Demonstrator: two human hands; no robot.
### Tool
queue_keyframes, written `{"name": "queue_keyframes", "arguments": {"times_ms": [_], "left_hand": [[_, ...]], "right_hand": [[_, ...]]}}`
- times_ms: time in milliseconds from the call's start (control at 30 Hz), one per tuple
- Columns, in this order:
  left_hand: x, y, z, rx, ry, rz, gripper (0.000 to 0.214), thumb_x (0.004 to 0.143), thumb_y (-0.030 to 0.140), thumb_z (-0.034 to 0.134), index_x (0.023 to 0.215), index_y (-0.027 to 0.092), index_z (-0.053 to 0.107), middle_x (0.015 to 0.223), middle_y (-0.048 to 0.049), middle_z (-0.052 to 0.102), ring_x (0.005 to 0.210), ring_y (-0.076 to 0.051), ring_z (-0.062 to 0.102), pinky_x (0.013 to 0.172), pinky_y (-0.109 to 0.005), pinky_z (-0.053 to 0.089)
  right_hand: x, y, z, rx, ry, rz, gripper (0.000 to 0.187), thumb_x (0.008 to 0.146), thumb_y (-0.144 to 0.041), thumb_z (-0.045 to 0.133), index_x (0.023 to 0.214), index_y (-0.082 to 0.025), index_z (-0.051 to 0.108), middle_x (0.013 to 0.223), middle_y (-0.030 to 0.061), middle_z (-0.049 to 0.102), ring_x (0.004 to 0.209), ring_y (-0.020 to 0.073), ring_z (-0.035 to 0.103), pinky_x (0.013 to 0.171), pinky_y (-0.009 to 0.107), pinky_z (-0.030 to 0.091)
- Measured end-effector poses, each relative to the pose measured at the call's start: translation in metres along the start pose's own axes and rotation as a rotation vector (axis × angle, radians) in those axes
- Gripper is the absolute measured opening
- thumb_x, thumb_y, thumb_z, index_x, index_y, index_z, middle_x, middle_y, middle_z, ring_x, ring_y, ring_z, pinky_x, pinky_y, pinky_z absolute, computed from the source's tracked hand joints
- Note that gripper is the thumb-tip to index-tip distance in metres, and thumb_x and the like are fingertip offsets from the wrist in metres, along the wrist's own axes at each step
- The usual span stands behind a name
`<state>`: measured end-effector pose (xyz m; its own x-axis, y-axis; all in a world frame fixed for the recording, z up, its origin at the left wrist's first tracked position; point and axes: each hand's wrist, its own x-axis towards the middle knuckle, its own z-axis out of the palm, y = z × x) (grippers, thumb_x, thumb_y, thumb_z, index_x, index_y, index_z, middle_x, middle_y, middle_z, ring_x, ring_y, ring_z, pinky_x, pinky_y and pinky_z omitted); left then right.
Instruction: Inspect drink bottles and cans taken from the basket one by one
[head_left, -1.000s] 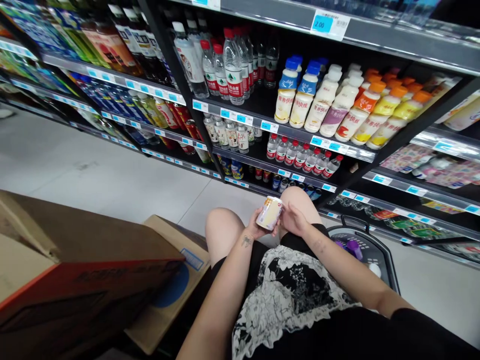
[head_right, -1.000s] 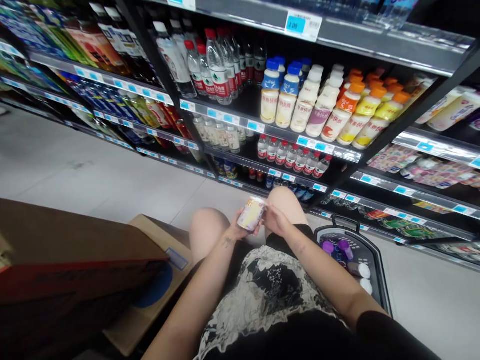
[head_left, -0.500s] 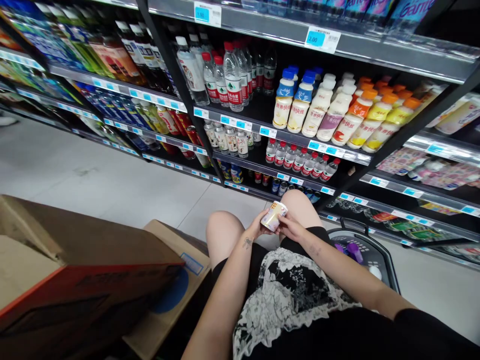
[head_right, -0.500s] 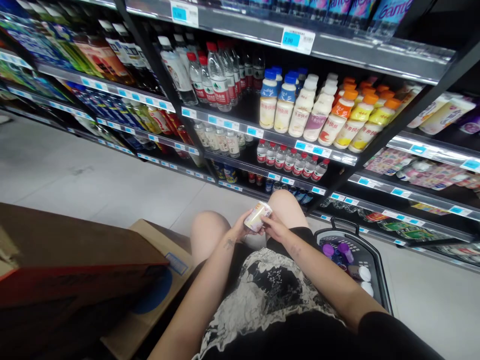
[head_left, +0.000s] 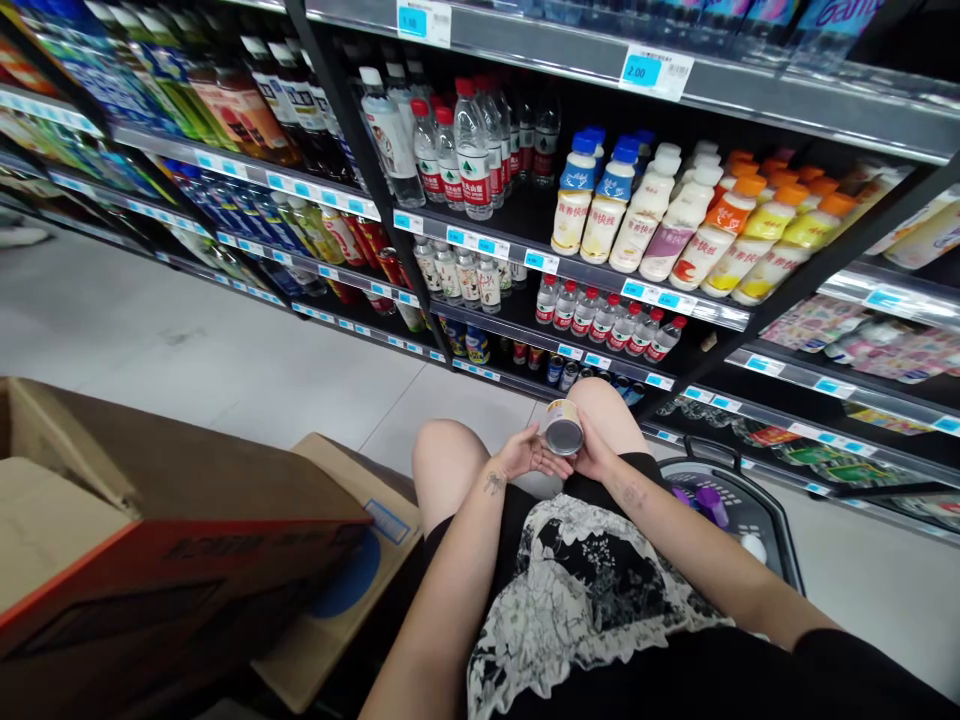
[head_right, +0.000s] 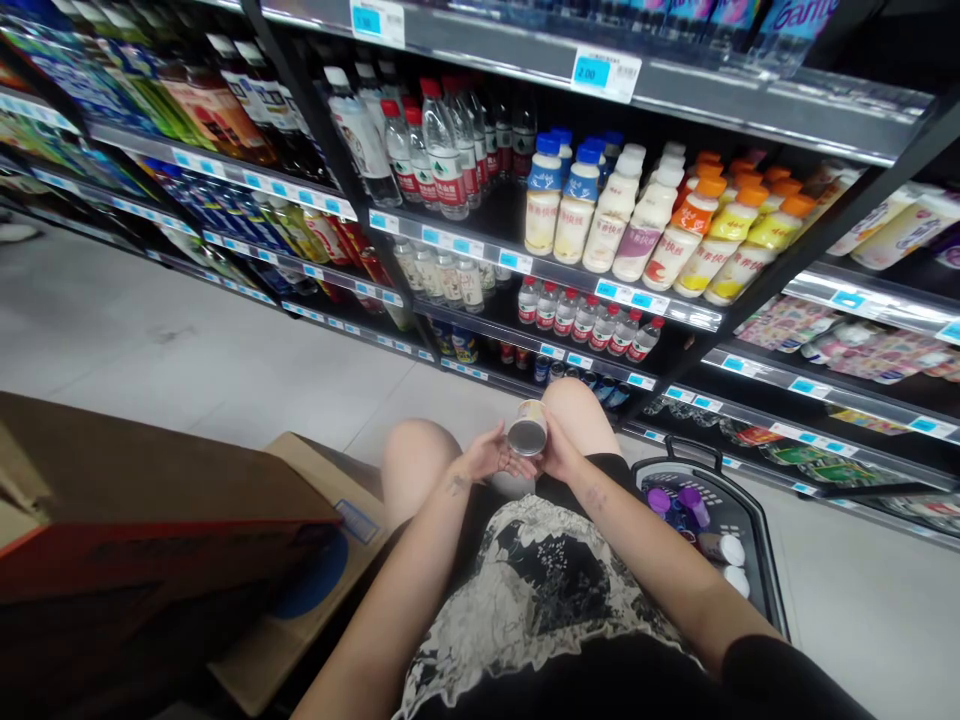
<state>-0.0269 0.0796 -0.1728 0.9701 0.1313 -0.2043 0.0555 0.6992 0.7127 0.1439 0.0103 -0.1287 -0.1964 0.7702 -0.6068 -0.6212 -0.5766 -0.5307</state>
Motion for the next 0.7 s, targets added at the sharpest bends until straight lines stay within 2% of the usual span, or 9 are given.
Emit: {"name": "queue_keyframes", "arguments": {"times_ms": [100,200,333,500,700], "left_hand": [[0.0038,-0.0011,0.0032,0.068,-0.018,-0.049,0.086,0.091,0.072,0.025,0.115,0.001,0.068,0.110,-0.0256,0.071,0.099,-0.029,0.070,0.081,-0.032,0.049],[0.0054,-0.0002,0.0066,0.115,-0.005,-0.089,0.088,0.091,0.073,0.022,0.116,0.003,0.069,0.111,-0.0242,0.072,0.100,-0.028,0.069,0.084,-0.033,0.049],[0.0071,0.0010,0.0087,0.120,0.015,-0.084,0.094,0.089,0.076,0.017,0.112,0.003,0.071,0.112,-0.0247,0.071,0.103,-0.029,0.069,0.085,-0.033,0.049],[0.0097,0.0008,0.0078,0.159,0.001,-0.074,0.095,0.088,0.077,0.014,0.111,0.005,0.072,0.117,-0.0231,0.070,0.113,-0.029,0.064,0.097,-0.034,0.044],[0.0094,-0.0002,0.0073,0.172,-0.012,-0.061,0.094,0.088,0.078,0.015,0.107,0.007,0.074,0.115,-0.0212,0.071,0.116,-0.030,0.062,0.102,-0.037,0.039]], "right_hand": [[0.0006,-0.0016,0.0018,0.011,0.029,0.008,0.065,0.082,-0.081,0.047,0.086,-0.019,0.061,0.059,-0.0008,0.058,0.052,0.0156,0.051,0.058,0.028,0.046],[0.0009,-0.0012,0.0033,-0.004,0.028,0.010,0.066,0.080,-0.082,0.046,0.091,-0.019,0.062,0.073,0.0035,0.067,0.070,0.0212,0.062,0.071,0.033,0.052],[0.0015,-0.0011,0.0032,0.012,0.033,0.019,0.065,0.081,-0.082,0.045,0.095,-0.020,0.061,0.075,0.0038,0.068,0.075,0.0236,0.065,0.075,0.038,0.054],[0.0026,-0.0011,-0.0006,0.036,0.034,0.076,0.067,0.082,-0.081,0.043,0.100,-0.019,0.062,0.078,0.0060,0.070,0.076,0.0260,0.067,0.072,0.040,0.055],[0.0018,-0.0004,-0.0004,0.069,0.043,0.062,0.062,0.084,-0.078,0.045,0.099,-0.020,0.062,0.074,0.0042,0.069,0.069,0.0234,0.066,0.068,0.037,0.055]]}}
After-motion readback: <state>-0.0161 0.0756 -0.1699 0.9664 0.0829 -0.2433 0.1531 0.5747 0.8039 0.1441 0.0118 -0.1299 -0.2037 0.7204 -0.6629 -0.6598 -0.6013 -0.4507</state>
